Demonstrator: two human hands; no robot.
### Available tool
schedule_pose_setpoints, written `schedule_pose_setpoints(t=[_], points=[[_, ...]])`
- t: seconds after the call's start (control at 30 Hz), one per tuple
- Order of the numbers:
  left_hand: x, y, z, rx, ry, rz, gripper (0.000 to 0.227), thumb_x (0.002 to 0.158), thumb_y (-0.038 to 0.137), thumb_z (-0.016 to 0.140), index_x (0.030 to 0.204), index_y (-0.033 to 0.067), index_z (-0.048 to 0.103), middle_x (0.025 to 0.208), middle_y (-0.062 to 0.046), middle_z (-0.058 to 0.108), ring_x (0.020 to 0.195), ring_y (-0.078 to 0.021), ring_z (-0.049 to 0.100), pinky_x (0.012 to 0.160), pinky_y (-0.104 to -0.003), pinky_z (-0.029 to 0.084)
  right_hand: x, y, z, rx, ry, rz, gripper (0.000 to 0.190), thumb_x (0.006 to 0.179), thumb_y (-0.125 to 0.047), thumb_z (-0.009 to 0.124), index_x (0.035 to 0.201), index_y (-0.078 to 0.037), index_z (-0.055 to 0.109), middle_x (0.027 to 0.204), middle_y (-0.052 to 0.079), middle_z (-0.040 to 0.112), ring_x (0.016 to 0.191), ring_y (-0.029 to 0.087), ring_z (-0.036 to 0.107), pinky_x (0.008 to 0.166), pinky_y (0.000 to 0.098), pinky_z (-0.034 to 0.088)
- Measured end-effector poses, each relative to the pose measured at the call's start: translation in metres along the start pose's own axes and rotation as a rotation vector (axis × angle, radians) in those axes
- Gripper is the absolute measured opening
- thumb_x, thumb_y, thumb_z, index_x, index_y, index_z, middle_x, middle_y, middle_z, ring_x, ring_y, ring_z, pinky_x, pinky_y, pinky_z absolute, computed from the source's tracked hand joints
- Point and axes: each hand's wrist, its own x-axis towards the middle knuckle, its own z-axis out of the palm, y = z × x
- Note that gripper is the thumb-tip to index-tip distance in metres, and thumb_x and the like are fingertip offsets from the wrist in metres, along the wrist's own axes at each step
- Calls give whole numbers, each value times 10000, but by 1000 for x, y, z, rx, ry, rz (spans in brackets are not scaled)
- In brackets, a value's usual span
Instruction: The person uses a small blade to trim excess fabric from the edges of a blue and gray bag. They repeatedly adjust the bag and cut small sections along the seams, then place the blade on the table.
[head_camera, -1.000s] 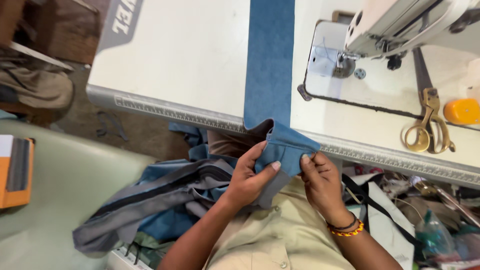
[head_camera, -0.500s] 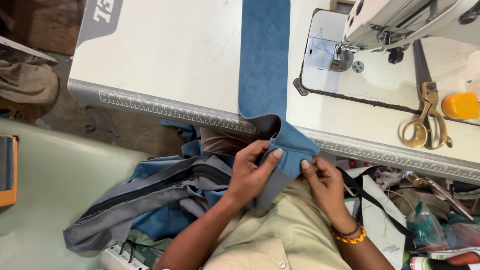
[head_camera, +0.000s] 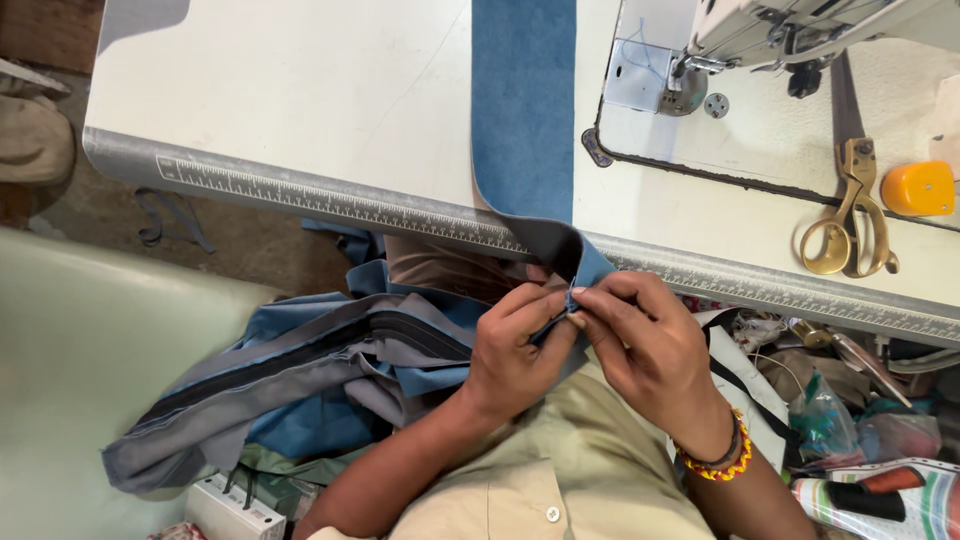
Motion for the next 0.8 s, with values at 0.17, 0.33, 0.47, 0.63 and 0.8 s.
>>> schedule_pose_setpoints(t=[0.17, 0.33, 0.47, 0.63, 0.8], points=[[-4, -5, 3, 51, -29, 43, 183, 900, -33, 705, 1082, -31, 698, 1013, -148, 691, 912, -288, 713, 798, -333, 577, -4, 11, -5, -108, -79, -145, 285, 792, 76, 714, 1061, -15, 695, 987, 124, 654, 833, 298, 661, 683, 373, 538], [-5, -11, 5, -74, -45, -63, 139, 917, -21, 722, 1051, -50, 702, 955, -132, 678, 824, -232, 680, 708, -306, 539, -20, 30, 13, 543, 107, 236, 138, 982, 81, 579, 1052, -34, 610, 1036, 82, 613, 869, 196, 639, 773, 327, 539], [-5, -16, 4, -165, -51, -187, 114, 928, -8, 740, 1022, -61, 702, 873, -112, 658, 730, -187, 615, 612, -289, 480, -27, 37, 15, 984, 217, 372, 69, 1066, -5, 565, 1069, -55, 612, 1072, 72, 608, 965, 161, 647, 847, 303, 568], [-5, -17, 5, -90, -30, -51, 136, 918, -10, 731, 1045, -53, 703, 906, -115, 662, 775, -181, 644, 664, -286, 510, -30, 26, 11, 185, 47, 130, 144, 944, -20, 710, 1076, 25, 674, 1065, 100, 595, 900, 177, 607, 778, 283, 508], [-7, -18, 7, -97, -35, -19, 132, 937, -20, 722, 1064, -53, 711, 943, -119, 678, 825, -191, 678, 712, -291, 540, -29, 30, 21, 327, 119, 271, 47, 989, -12, 702, 1031, -12, 680, 1031, 71, 615, 835, 146, 620, 737, 265, 509]])
